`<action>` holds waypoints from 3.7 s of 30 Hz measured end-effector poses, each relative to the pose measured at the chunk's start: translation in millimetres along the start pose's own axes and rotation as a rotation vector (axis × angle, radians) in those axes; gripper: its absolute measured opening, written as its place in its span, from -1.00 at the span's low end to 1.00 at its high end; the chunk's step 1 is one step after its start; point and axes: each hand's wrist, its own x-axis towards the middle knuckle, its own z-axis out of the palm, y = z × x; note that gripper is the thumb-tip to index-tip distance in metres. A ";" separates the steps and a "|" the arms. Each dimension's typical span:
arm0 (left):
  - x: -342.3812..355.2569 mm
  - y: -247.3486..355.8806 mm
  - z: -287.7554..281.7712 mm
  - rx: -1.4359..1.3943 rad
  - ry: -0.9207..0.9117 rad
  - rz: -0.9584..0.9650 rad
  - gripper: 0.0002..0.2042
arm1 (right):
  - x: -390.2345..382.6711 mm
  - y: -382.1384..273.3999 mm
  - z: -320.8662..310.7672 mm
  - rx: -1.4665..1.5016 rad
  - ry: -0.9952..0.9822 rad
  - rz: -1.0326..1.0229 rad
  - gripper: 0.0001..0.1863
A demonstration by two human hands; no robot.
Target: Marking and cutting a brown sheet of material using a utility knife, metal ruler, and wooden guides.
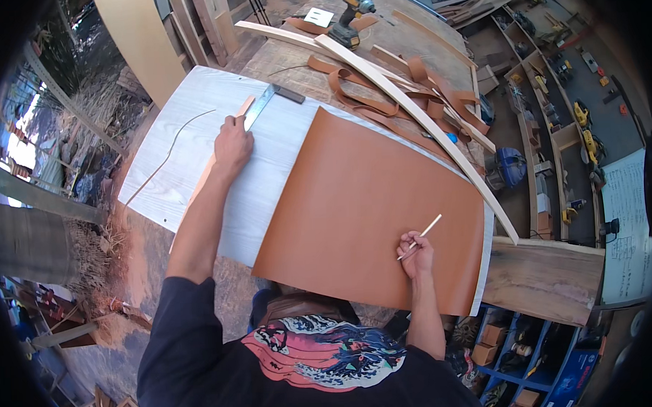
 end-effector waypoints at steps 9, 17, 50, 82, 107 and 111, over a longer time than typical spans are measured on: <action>-163.6 43.1 -80.8 -0.388 0.225 -0.018 -0.73 | 155.2 -150.4 -28.4 -1.657 0.220 -0.951 -0.54; -310.0 55.4 -157.9 -0.260 0.391 -0.401 -0.81 | 264.0 -258.7 -50.0 -2.103 0.141 -0.525 -0.23; -302.4 248.4 -261.5 -0.821 0.425 0.431 -0.18 | -205.3 -179.1 379.0 -0.675 -1.104 -0.684 -0.56; -449.7 166.9 -199.5 0.006 0.120 -0.596 -0.46 | 370.8 -91.2 230.6 -2.252 -0.509 -0.857 -0.73; -476.8 118.4 -149.9 0.094 -0.071 -0.384 -0.33 | 335.3 -59.4 211.9 -1.147 -0.251 -0.498 -0.43; -483.6 95.3 -142.8 0.068 -0.053 -0.397 -0.34 | 319.4 -27.5 237.9 -1.205 -0.280 -0.558 -0.40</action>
